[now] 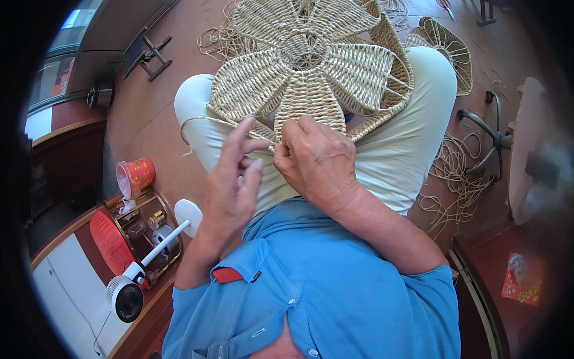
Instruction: The person is weaving a large flower-shaped straw or wicker mat by hand.
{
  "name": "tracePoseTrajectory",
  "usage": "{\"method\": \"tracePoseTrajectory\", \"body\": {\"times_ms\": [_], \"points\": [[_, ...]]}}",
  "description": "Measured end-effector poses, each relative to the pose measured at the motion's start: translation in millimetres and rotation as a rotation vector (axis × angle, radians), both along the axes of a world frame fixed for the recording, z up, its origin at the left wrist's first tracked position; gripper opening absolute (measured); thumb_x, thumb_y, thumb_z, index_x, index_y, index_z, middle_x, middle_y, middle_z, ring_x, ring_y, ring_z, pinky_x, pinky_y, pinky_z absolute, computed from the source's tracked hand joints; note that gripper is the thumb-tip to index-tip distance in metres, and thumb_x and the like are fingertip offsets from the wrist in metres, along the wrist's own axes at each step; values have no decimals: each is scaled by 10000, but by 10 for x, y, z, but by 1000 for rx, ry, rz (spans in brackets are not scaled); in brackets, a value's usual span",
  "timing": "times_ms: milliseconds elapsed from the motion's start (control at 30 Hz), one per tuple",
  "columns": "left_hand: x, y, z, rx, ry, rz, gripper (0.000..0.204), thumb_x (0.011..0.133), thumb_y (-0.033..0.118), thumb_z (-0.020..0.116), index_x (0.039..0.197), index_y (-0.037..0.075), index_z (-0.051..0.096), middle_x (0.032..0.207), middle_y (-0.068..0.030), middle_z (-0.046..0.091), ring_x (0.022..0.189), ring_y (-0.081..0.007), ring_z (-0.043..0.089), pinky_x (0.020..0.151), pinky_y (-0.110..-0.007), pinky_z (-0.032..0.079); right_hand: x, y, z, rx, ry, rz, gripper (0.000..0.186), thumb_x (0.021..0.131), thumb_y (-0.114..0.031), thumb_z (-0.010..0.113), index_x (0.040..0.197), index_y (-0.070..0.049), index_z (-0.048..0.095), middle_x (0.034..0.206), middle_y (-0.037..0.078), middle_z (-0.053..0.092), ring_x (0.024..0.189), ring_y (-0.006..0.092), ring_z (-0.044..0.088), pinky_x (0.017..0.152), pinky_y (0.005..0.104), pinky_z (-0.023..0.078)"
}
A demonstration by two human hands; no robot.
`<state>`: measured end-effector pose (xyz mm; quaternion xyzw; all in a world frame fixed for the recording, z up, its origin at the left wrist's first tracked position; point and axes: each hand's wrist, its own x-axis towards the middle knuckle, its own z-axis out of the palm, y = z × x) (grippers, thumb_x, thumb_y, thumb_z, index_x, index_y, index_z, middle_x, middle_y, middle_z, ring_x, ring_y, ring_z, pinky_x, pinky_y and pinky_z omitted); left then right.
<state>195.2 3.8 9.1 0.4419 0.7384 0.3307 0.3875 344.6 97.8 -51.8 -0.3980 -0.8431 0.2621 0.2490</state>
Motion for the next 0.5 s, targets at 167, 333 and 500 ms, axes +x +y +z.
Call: {"method": "tracePoseTrajectory", "body": {"times_ms": [167, 333, 500], "points": [[86, 99, -187, 187, 358, -213, 733, 999, -42, 582, 1684, 81, 351, 1150, -217, 741, 988, -379, 754, 878, -459, 586, -5, 12, -52, 20, 48, -14, 217, 841, -184, 797, 799, -114, 596, 770, 57, 585, 637, 278, 646, 569, 438, 500], [-29, 210, -65, 84, 378, -328, 730, 1004, -38, 565, 1684, 87, 332, 1129, -231, 739, 1037, -437, 737, 900, -499, 573, -7, 13, -65, 41, 38, -2, 196, 842, -171, 779, 816, -116, 593, 783, 57, 587, 645, 283, 651, 579, 439, 512], [-107, 345, -95, 37, 311, -361, 696, 1008, -50, 496, 1674, 82, 340, 1097, -198, 737, 959, -351, 752, 852, -462, 588, -4, 6, -76, 40, 41, -1, 189, 841, -166, 776, 822, -119, 594, 792, 55, 592, 652, 284, 656, 585, 438, 519]]}}
